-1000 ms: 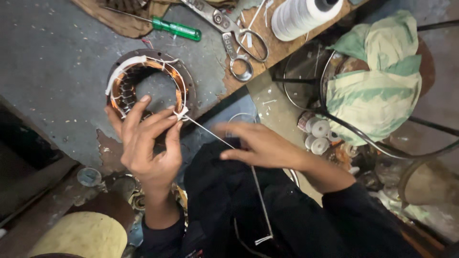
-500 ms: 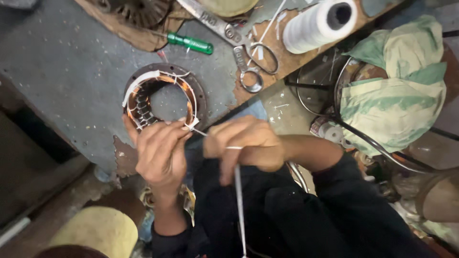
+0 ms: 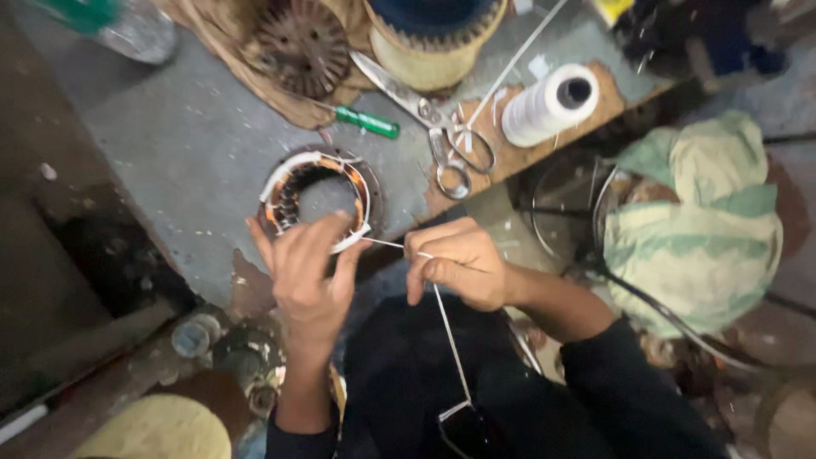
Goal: The person wraps white thread around a copper-wound motor stator to secure the windings. They repeatedly tie knots and trim excess thread using scissors. The person works at a cluttered workbench with various motor parts and tools visible.
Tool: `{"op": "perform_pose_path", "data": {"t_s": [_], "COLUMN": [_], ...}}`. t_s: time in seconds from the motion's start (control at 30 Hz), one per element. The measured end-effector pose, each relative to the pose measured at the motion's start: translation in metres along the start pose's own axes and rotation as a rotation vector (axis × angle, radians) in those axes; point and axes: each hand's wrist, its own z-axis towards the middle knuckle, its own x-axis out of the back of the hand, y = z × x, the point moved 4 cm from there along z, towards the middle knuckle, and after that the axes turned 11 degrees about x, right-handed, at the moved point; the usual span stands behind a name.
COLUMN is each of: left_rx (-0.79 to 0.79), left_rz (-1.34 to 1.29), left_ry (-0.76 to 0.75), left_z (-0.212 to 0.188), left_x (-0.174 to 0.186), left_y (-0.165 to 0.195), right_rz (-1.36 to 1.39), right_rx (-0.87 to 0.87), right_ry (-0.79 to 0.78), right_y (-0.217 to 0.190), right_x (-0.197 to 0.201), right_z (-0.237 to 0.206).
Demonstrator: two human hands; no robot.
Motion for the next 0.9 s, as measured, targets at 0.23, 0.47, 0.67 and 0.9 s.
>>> {"op": "perform_pose_path", "data": {"t_s": [0.23, 0.47, 0.67, 0.9], "left_rx": [-0.079, -0.177, -0.111, 0.092], "left_rz": [-0.062, -0.016, -0.095, -0.422], "left_ry": [-0.034, -0.034, 0.017, -0.229], "left_z": [0.006, 0.005, 0.01, 0.023], "left_x": [0.03, 0.031, 0.039, 0.033], "left_y": [-0.014, -0.032, -0.042, -0.065], "right_rz": [0.028, 0.554, 0.24, -0.243], "right_rx": [0.063, -0.089, -1.081, 0.166], "right_ry": [-0.063, 0.345, 0.226, -0.164], "right_y": [-0.002, 0.055, 0.065, -0.066], "right_x": [-0.027, -0.051, -0.022, -0.032], "right_z": [0.013, -0.043, -0.071, 0.007]}}
